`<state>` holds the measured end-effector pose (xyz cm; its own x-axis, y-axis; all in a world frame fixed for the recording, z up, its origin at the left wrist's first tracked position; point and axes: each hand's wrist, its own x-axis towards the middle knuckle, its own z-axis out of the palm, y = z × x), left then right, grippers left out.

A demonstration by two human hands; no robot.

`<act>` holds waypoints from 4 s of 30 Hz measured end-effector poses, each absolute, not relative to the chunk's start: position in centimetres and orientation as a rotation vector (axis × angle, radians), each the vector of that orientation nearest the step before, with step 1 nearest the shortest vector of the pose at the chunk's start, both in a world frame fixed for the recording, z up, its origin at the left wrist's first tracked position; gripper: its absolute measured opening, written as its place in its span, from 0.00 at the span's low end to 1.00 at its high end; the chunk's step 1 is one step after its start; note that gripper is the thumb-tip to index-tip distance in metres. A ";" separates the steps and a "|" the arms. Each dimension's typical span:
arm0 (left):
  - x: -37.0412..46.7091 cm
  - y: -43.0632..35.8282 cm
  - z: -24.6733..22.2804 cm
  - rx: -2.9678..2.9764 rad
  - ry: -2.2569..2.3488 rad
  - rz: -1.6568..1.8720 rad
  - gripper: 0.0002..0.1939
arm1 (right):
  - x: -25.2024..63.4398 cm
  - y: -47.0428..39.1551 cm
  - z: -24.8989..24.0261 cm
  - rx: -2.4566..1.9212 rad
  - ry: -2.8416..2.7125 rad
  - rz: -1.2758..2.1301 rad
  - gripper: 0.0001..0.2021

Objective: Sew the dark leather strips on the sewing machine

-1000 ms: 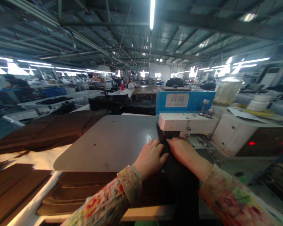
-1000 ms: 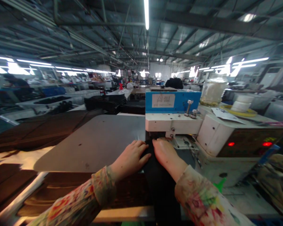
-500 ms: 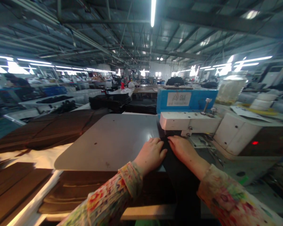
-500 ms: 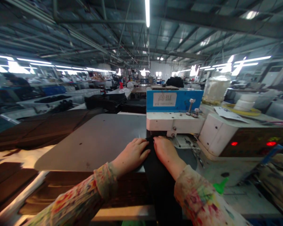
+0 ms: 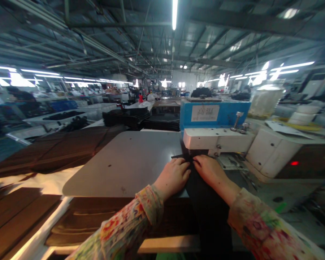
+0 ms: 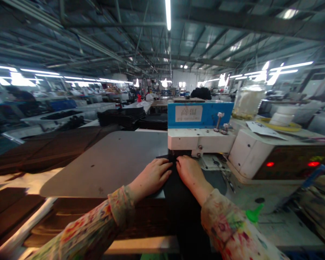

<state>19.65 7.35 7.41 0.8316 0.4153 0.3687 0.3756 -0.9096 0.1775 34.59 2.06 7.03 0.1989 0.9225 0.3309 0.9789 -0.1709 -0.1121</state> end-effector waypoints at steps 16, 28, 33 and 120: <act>19.6 7.3 7.4 2.905 0.584 0.638 0.17 | 34.5 2.1 6.8 -2.170 -1.801 -0.325 0.13; 19.6 7.4 7.2 2.899 0.575 0.644 0.17 | 34.5 2.1 6.6 -2.159 -1.784 -0.340 0.12; 19.6 7.3 7.1 2.889 0.582 0.637 0.17 | 34.5 2.1 6.5 -2.155 -1.783 -0.351 0.12; 19.5 9.1 7.9 2.886 0.449 0.498 0.18 | 34.1 2.0 7.3 -2.220 -1.786 -0.323 0.11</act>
<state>19.52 9.06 7.90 0.8984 0.3224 0.2982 0.2627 -0.9387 0.2234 34.08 2.00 7.29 0.2137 0.9160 0.3395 0.9769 -0.2012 -0.0721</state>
